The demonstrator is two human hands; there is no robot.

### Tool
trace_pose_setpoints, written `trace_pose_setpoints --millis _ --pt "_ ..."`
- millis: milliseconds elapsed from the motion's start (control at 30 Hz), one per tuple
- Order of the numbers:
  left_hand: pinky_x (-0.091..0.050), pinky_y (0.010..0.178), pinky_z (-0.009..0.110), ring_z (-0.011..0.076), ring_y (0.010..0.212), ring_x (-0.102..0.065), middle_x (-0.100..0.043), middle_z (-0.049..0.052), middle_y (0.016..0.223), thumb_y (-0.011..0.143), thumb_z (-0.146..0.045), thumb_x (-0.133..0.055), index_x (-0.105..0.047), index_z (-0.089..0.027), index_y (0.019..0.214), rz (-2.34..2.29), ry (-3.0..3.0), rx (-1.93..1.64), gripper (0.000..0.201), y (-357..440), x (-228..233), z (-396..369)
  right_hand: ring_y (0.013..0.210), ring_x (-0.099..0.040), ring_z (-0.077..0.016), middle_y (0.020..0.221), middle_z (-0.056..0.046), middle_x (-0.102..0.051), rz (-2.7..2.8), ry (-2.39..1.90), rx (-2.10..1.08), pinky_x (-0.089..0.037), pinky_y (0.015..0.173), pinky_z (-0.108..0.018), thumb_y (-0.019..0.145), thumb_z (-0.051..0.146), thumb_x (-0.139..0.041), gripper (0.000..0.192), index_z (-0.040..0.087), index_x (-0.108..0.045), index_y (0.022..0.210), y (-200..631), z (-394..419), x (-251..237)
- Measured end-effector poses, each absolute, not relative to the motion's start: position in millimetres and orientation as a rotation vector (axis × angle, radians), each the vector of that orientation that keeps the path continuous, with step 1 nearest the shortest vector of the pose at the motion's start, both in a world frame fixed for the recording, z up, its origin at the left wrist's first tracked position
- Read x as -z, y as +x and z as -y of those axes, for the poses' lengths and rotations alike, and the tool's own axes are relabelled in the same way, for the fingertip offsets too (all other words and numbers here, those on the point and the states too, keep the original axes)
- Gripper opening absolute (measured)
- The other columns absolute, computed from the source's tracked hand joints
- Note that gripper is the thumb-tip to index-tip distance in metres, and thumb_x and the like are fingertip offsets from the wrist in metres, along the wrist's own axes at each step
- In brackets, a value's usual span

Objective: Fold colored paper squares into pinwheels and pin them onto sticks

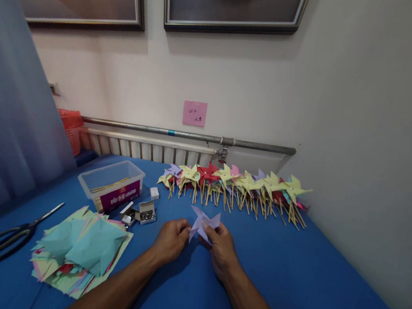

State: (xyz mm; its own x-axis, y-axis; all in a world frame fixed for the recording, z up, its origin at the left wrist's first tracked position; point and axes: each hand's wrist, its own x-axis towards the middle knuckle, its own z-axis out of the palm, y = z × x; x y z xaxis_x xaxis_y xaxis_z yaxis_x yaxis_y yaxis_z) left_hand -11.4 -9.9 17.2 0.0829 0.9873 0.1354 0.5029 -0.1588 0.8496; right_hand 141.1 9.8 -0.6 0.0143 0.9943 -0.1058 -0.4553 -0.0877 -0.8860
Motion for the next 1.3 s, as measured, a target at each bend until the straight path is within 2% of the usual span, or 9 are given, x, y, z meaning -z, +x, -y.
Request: trace_pose_setpoints --millis 300,467,833,1300 --pt "-0.030 0.055 0.022 0.0103 0.055 -0.046 -0.053 -0.003 0.058 0.084 -0.024 -0.045 -0.058 -0.017 0.068 -1.451 1.798 -0.959 0.021 -13.6 -15.6 10.7 0.066 -0.061 -0.0159 0.074 0.000 -0.070 0.780 -0.923 -1.436 -0.051 0.064 -0.028 0.057 0.033 -0.085 0.032 0.019 -0.071 0.082 141.2 -10.4 3.0" --pt "-0.028 0.053 0.022 0.0100 0.054 -0.045 -0.053 -0.003 0.057 0.083 -0.024 -0.047 -0.060 -0.017 0.068 -1.481 1.805 -0.952 0.021 -14.8 -13.8 10.1 0.060 -0.059 -0.0147 0.068 0.002 -0.067 0.790 -0.930 -1.430 -0.050 0.061 -0.028 0.059 0.032 -0.084 0.028 0.020 -0.070 0.081 141.2 -9.5 1.7" --pt "-0.027 0.053 0.022 0.0106 0.057 -0.047 -0.055 -0.002 0.059 0.083 -0.023 -0.049 -0.061 -0.017 0.069 -1.521 1.828 -0.897 0.020 -14.3 -17.0 11.5 0.068 -0.062 -0.0162 0.076 0.001 -0.070 0.783 -0.943 -1.435 -0.052 0.064 -0.028 0.060 0.031 -0.084 0.028 0.021 -0.071 0.082 141.8 -9.2 1.5" --pt "-0.029 0.056 0.022 0.0109 0.057 -0.048 -0.055 -0.002 0.059 0.085 -0.024 -0.046 -0.060 -0.017 0.067 -1.533 1.823 -0.958 0.023 -13.4 -15.1 10.0 0.066 -0.063 -0.0172 0.076 0.000 -0.071 0.811 -0.942 -1.420 -0.051 0.063 -0.028 0.059 0.034 -0.084 0.030 0.020 -0.071 0.083 141.2 -8.4 1.1"
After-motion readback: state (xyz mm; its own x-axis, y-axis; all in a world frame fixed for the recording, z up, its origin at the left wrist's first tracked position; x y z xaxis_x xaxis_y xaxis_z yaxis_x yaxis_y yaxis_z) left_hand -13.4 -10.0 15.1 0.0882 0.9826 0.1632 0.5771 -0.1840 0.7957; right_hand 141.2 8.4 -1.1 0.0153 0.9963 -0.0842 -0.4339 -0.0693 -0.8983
